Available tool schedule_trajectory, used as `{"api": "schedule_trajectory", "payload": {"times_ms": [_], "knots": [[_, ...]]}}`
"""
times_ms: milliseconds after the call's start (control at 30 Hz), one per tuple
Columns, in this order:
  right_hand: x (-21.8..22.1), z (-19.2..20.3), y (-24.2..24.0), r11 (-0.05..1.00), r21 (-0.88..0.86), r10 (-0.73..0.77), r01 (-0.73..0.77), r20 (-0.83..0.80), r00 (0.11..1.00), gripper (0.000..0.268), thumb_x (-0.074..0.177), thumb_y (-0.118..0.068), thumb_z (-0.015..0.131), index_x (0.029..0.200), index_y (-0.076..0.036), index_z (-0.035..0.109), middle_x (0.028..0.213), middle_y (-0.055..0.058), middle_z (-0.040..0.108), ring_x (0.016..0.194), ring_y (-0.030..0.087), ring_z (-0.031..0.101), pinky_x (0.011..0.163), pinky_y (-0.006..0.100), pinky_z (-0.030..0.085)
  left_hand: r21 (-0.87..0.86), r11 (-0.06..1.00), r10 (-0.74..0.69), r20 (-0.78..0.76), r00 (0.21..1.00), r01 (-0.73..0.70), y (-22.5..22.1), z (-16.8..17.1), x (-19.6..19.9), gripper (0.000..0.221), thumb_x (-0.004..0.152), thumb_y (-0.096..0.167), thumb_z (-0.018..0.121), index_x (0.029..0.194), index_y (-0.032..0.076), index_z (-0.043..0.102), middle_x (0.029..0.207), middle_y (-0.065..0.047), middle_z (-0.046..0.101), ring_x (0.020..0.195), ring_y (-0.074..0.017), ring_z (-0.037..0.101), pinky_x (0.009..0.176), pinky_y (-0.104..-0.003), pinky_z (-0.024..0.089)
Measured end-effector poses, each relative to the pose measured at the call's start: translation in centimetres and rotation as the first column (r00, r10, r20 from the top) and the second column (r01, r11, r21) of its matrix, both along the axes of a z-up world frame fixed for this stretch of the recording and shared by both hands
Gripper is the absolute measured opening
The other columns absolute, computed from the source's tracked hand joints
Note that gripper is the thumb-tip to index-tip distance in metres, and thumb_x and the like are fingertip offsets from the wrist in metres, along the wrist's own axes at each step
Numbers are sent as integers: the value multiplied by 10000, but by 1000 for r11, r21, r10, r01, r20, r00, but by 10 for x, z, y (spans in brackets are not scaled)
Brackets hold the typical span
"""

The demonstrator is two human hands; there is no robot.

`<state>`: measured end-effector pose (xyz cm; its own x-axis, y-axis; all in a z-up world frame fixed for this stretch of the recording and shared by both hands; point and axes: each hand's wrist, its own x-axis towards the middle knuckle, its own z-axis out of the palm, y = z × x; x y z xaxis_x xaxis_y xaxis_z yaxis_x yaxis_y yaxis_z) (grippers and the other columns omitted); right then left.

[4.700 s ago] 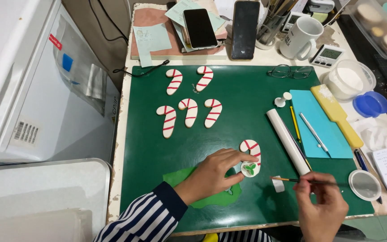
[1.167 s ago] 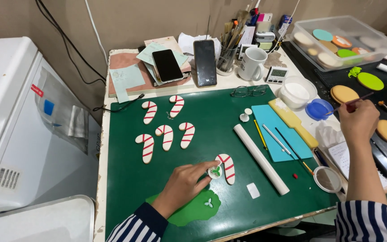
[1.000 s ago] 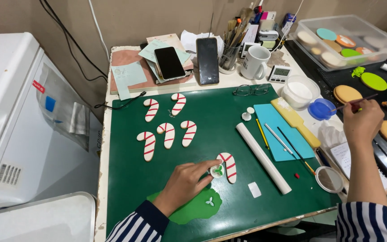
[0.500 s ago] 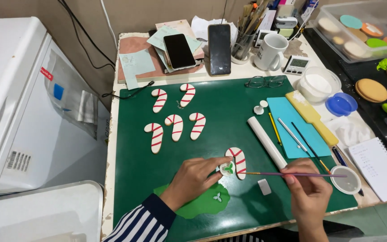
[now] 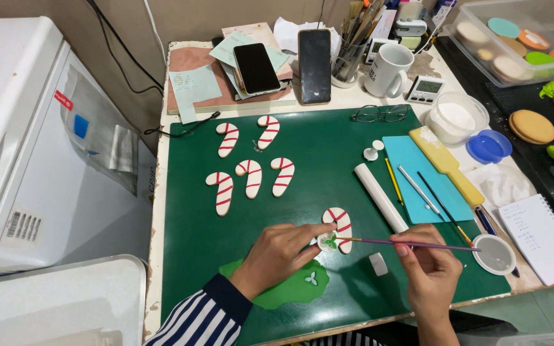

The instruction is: Cutting small leaf shapes from green fondant and attaching them to candy cane-shaped fondant pieces using a brush and edible glue.

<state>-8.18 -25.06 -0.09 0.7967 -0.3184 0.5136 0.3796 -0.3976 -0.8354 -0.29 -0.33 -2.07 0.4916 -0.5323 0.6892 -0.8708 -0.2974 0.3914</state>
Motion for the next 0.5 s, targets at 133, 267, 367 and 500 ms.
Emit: {"api": "schedule_trajectory", "payload": {"times_ms": [133, 267, 367, 500], "knots": [[-2, -2, -2, 1000, -9, 23, -24, -1, 1000, 112, 944, -85, 683, 989, 9, 724, 916, 113, 695, 908, 227, 606, 786, 326, 520, -7, 1000, -14, -11, 1000, 14, 0, 2, 0, 410, 948, 47, 747, 1331, 134, 626, 1105, -10, 772, 612, -198, 584, 644, -337, 514], [-4, -2, -2, 1000, 3, 24, -24, 1, 1000, 114, 954, -98, 673, 983, 2, 721, 916, 102, 685, 922, 222, 597, 799, 322, 511, 0, 1000, -21, -16, 1000, 21, 1, 2, 0, 407, 949, 50, 753, 1325, 125, 617, 1120, -15, 767, 641, -196, 614, 659, -339, 519], [-4, -2, -2, 1000, 16, 19, -19, -5, 1000, 121, 959, -109, 672, 984, 0, 719, 906, 92, 673, 916, 213, 592, 794, 315, 506, 5, 1000, -27, -16, 999, 28, 1, 2, 0, 410, 949, 52, 759, 1325, 124, 614, 1112, -19, 765, 643, -195, 617, 652, -338, 516], [-4, 3, -8, 988, 131, 83, -77, -41, 996, 115, 1023, -47, 581, 1057, 8, 677, 1027, 130, 640, 928, 208, 608, 794, 276, 553, 2, 999, -32, -30, 999, 32, 1, 6, 0, 393, 949, 42, 743, 1317, 111, 623, 1105, -32, 770, 692, -194, 658, 676, -343, 538]]}}
